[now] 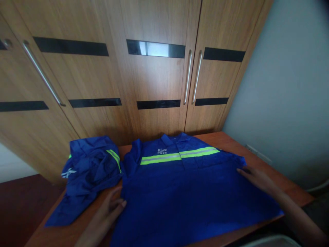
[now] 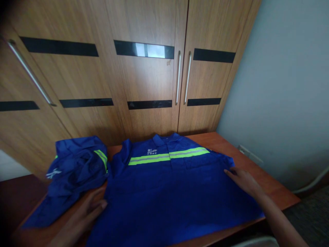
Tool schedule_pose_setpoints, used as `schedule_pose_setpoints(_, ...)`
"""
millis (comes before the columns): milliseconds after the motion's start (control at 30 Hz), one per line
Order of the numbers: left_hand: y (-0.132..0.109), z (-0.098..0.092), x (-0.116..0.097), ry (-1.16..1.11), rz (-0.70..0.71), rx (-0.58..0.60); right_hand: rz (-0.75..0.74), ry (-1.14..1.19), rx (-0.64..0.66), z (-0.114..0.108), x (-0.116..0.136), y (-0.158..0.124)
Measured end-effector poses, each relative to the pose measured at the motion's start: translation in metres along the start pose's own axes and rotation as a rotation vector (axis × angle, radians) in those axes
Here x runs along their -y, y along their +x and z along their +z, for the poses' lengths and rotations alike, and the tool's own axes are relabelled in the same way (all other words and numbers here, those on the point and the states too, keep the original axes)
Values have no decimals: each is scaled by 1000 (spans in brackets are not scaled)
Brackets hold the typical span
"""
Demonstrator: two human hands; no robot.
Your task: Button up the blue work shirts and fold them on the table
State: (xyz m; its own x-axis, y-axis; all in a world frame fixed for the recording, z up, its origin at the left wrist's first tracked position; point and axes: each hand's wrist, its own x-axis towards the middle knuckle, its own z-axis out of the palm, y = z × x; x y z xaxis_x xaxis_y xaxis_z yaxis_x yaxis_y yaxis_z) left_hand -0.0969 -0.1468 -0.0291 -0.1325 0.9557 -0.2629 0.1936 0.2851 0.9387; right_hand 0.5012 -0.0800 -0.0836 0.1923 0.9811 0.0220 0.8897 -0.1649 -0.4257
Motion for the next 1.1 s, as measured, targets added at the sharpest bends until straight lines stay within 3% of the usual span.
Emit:
schedule_pose_setpoints(167, 38, 4, 4, 42, 67, 38, 42, -117, -113, 18, 4, 21)
schedule_pose_setpoints(333, 46, 2, 15, 146, 242, -18, 22, -137, -262, 25, 4, 17)
schedule_pose_setpoints(467, 46, 0, 15, 427, 294, -67, 76, -265, -194, 25, 14, 8)
schedule_pose_setpoints(567, 44, 1, 11, 709, 338, -173, 73, -402, -233, 21, 31, -2)
schedule_pose_setpoints(700, 26, 24, 0, 966, 593, -292, -118, -444, -375, 22, 82, -28)
schedule_pose_setpoints(800, 0, 68, -10, 1046, 791, -142, -396, -227, -289, 42, 144, -64)
schedule_pose_setpoints(933, -25, 129, -12, 1113, 901, 260, -662, -112, -36, 79, 214, -110)
schedule_pose_setpoints(1000, -26, 142, -6, 1122, 865, 368, -704, -100, 34, 90, 225, -119)
schedule_pose_setpoints(1100, -23, 143, 3, 1105, 811, 431, -694, -86, 112, 92, 213, -115)
